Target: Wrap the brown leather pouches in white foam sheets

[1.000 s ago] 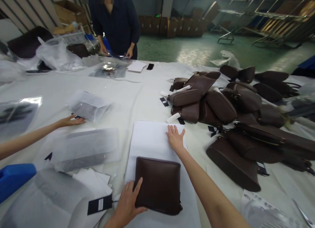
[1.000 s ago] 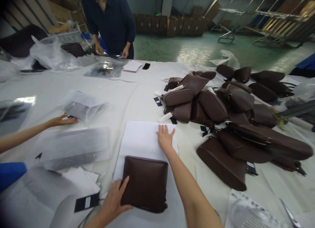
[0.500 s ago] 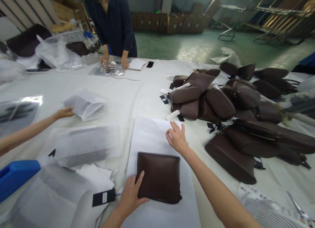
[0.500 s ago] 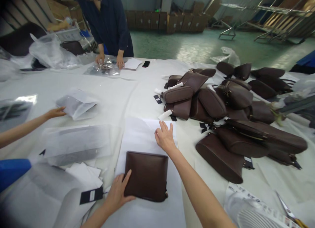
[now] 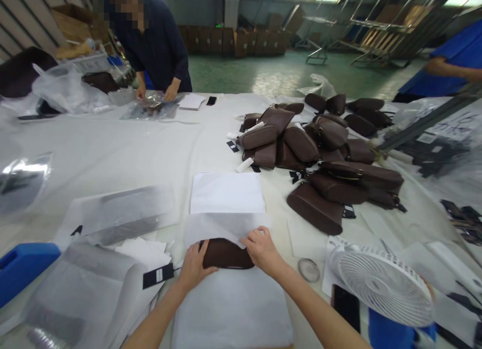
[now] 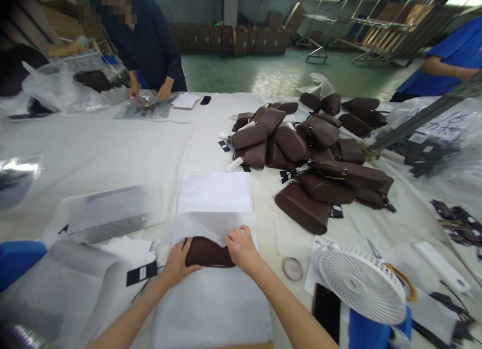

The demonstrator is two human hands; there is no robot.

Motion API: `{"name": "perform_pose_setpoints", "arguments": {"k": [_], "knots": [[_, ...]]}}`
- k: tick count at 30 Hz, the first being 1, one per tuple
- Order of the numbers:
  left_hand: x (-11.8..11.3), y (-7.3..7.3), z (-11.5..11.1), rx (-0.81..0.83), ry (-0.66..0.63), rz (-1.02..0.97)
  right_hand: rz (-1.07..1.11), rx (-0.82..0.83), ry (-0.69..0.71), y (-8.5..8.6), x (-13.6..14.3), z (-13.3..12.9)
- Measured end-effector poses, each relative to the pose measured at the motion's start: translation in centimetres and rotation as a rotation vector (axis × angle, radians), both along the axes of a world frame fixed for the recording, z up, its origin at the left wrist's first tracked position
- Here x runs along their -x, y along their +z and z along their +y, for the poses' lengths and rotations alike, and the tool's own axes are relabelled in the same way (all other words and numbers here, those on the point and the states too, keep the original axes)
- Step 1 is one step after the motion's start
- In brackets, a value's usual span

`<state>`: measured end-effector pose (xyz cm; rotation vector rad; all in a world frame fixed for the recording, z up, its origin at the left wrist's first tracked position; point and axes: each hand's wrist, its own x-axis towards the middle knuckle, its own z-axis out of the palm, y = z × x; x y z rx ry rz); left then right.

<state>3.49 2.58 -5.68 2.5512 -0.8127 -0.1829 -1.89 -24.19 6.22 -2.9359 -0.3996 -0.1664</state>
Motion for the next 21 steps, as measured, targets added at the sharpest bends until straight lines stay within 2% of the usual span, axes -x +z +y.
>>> {"name": "perform_pose_setpoints", "arguments": {"k": [6,10,13,15,17,19,21], "knots": [[-1.0,0.4,0.0,0.088,-0.072,0.061,-0.195,0.042,0.083,-2.6,0.7,0.1],[-0.6,1.0,-0.3,0.066,-0.033,-0.006,-0.191,0.071,0.075,-4.3,1.6,0.0],[1.1,2.0,0.3,0.014,0.057,-0.101,-0.172,0.112,0.029,-5.1,2.9,0.2],[2.5,3.3,0.9,0.009,0.112,-0.167,-0.152,0.131,-0.008,-5.5,3.7,0.5],[3.6,5.2,1.1,0.038,0.086,-0.231,-0.124,0.141,-0.047,-5.8,4.4,0.9],[3.6,7.3,0.4,0.044,-0.018,-0.291,-0.092,0.146,-0.093,-5.8,4.6,1.3],[2.5,8.9,-1.0,-0.006,-0.151,-0.323,-0.057,0.151,-0.14,-5.7,4.7,1.6]]}}
